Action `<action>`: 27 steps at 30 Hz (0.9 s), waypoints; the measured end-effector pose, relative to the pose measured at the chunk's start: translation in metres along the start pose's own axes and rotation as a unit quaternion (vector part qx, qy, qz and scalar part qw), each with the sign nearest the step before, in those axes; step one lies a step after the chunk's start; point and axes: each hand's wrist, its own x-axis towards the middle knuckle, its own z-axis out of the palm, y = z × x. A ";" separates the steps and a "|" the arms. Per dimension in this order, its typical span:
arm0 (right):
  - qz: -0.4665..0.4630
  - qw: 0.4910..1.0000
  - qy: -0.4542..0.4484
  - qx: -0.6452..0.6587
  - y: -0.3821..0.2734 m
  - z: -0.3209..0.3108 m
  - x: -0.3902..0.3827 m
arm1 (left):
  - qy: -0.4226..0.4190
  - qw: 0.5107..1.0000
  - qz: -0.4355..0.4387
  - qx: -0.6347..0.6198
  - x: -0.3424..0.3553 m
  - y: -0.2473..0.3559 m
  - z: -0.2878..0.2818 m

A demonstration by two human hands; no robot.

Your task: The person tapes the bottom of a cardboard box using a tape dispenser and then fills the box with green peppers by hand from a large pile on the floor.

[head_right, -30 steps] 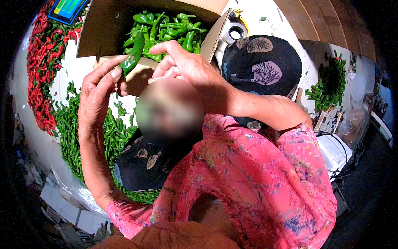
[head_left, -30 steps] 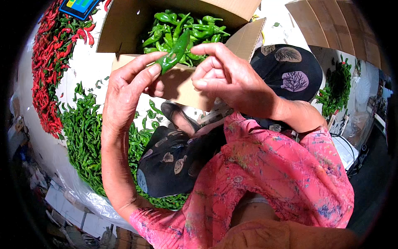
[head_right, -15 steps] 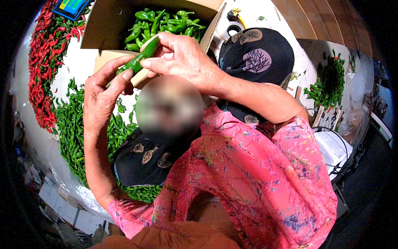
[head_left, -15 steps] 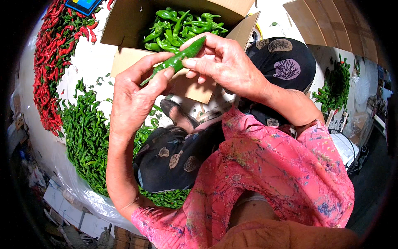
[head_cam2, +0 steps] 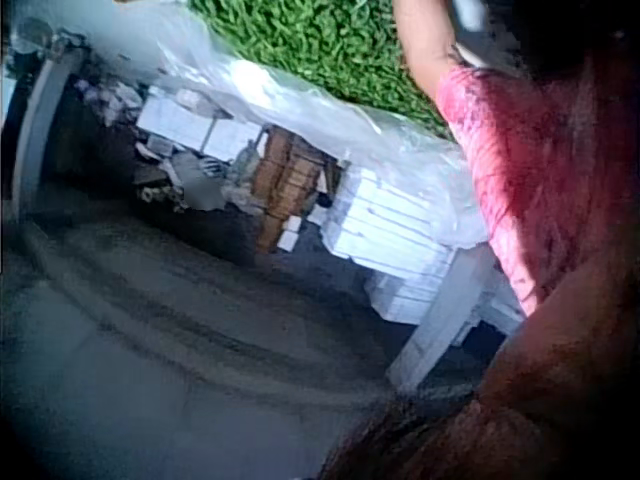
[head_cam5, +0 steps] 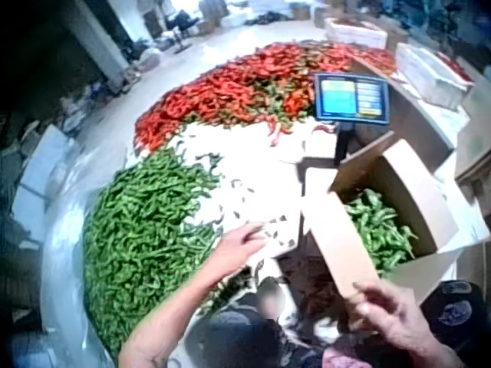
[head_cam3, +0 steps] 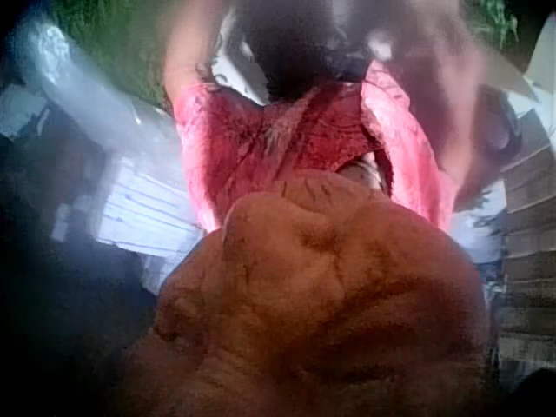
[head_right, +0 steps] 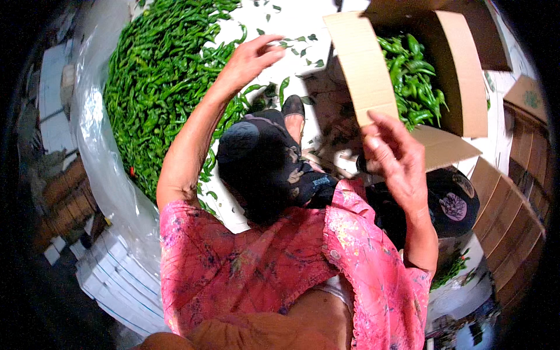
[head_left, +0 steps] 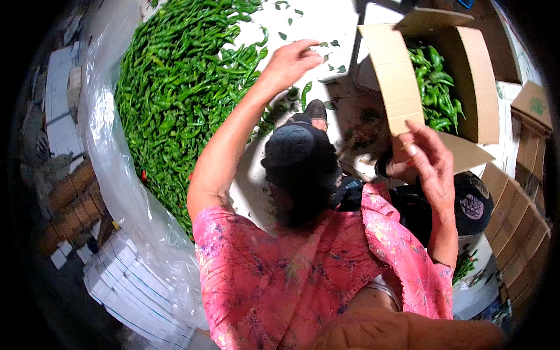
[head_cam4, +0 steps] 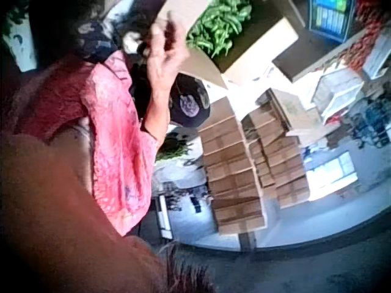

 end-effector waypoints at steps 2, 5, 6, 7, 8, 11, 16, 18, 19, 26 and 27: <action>-0.015 0.997 -0.044 -0.064 0.001 0.016 -0.004 | 0.095 0.985 -0.144 -0.024 -0.047 -0.084 -0.031; 0.005 0.988 -0.093 -0.120 0.005 0.035 0.000 | 0.238 0.924 -0.244 0.171 -0.123 -0.184 -0.089; 0.022 0.986 -0.098 -0.133 0.006 0.041 0.004 | 0.260 0.896 -0.274 0.233 -0.144 -0.205 -0.106; 0.034 0.985 -0.106 -0.128 0.007 0.050 0.007 | 0.293 0.883 -0.298 0.214 -0.173 -0.232 -0.129; 0.044 0.985 -0.111 -0.125 0.009 0.058 0.012 | 0.327 0.870 -0.316 0.193 -0.190 -0.253 -0.146; 0.054 0.984 -0.108 -0.130 0.024 0.085 0.028 | 0.346 0.863 -0.337 0.147 -0.194 -0.272 -0.157; 0.037 0.979 -0.124 -0.159 0.065 0.136 0.072 | 0.413 0.817 -0.256 0.310 -0.165 -0.311 -0.152; 0.057 0.977 -0.114 -0.172 0.096 0.146 0.087 | 0.443 0.777 -0.306 0.327 -0.130 -0.309 -0.121; 0.080 0.975 -0.131 -0.162 0.108 0.152 0.094 | 0.430 0.791 -0.287 0.327 -0.130 -0.312 -0.114; 0.103 0.947 -0.177 -0.246 0.185 0.157 0.132 | 0.283 0.934 -0.218 0.007 -0.127 -0.286 -0.046; 0.105 0.946 -0.176 -0.250 0.187 0.158 0.132 | 0.339 0.925 -0.102 0.139 -0.132 -0.284 -0.045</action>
